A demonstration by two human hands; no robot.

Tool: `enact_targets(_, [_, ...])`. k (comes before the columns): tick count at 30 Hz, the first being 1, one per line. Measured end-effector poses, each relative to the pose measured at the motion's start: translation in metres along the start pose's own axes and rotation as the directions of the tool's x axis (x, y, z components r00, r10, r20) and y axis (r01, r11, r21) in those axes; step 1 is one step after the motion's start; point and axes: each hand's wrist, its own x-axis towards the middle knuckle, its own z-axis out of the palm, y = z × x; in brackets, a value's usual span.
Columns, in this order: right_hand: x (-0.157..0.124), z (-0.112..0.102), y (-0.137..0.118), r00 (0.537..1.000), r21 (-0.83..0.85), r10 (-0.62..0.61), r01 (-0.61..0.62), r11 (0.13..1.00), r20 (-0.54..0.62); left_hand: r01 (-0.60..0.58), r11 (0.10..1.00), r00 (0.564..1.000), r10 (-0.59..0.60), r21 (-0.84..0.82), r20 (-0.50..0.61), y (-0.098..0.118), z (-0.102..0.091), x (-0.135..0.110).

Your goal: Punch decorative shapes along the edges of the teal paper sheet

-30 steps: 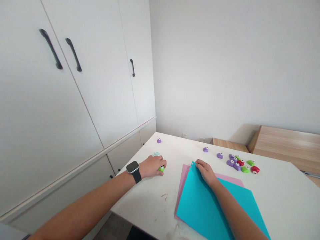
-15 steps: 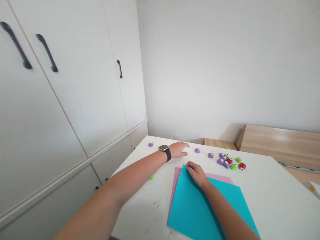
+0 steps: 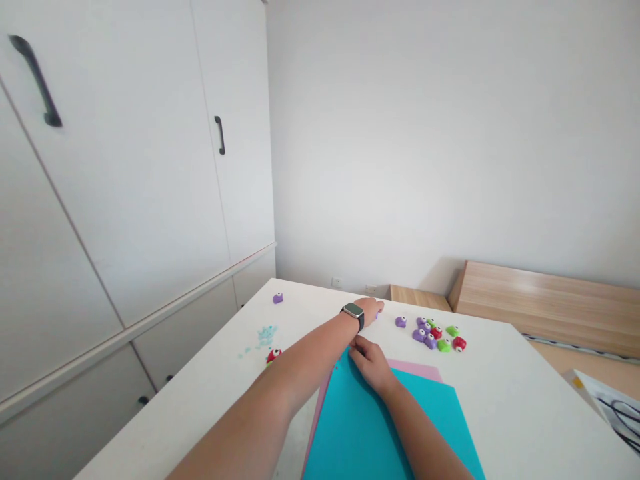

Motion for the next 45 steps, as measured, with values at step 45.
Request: enact_targets(45, [-0.003,-0.002,-0.003,0.999,-0.116,0.046,-0.043,0.992,0.018,0.015,0.829,0.984,-0.11,-0.559,-0.137,-0.01,-0.001,-0.231])
